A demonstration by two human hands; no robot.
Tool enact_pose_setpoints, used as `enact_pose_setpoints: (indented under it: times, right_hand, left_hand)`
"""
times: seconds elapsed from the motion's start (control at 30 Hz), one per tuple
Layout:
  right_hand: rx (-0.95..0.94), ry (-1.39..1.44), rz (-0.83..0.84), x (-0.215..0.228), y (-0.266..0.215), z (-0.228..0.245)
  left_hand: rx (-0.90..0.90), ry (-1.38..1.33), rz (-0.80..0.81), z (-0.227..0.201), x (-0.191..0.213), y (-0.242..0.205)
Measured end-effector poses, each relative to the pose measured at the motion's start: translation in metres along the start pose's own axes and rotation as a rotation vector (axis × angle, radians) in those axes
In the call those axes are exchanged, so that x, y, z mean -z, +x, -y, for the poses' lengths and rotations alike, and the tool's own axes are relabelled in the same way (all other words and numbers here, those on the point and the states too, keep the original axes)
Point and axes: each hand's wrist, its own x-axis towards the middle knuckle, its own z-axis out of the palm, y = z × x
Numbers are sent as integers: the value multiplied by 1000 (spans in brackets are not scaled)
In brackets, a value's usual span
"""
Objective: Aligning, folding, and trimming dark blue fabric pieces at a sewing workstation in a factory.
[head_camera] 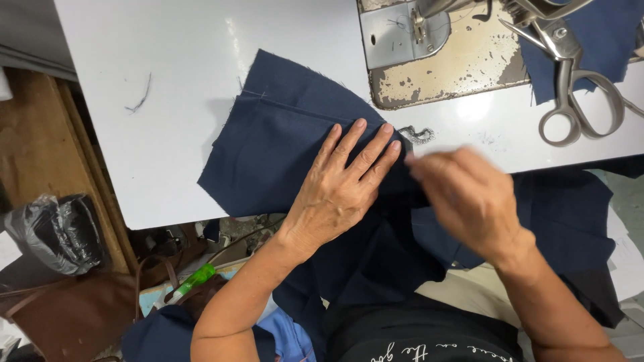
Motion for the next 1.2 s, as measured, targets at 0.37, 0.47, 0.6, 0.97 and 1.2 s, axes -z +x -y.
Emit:
enact_pose_setpoints:
  times: [0.37, 0.47, 0.6, 0.97, 1.2]
  right_hand:
    - [-5, -149, -47, -15, 21, -48]
    - [10, -203, -75, -12, 20, -51]
    - [2, -278, -143, -5, 21, -47]
    - [234, -178, 28, -27, 19, -9]
    - [237, -222, -13, -34, 13, -19]
  left_hand:
    - [11, 3, -46, 0, -2, -1]
    - [11, 8, -47, 0, -4, -1]
    - [13, -10, -58, 1, -5, -2]
    - [79, -224, -214, 4, -9, -4]
    - [253, -11, -362, 67, 9, -26]
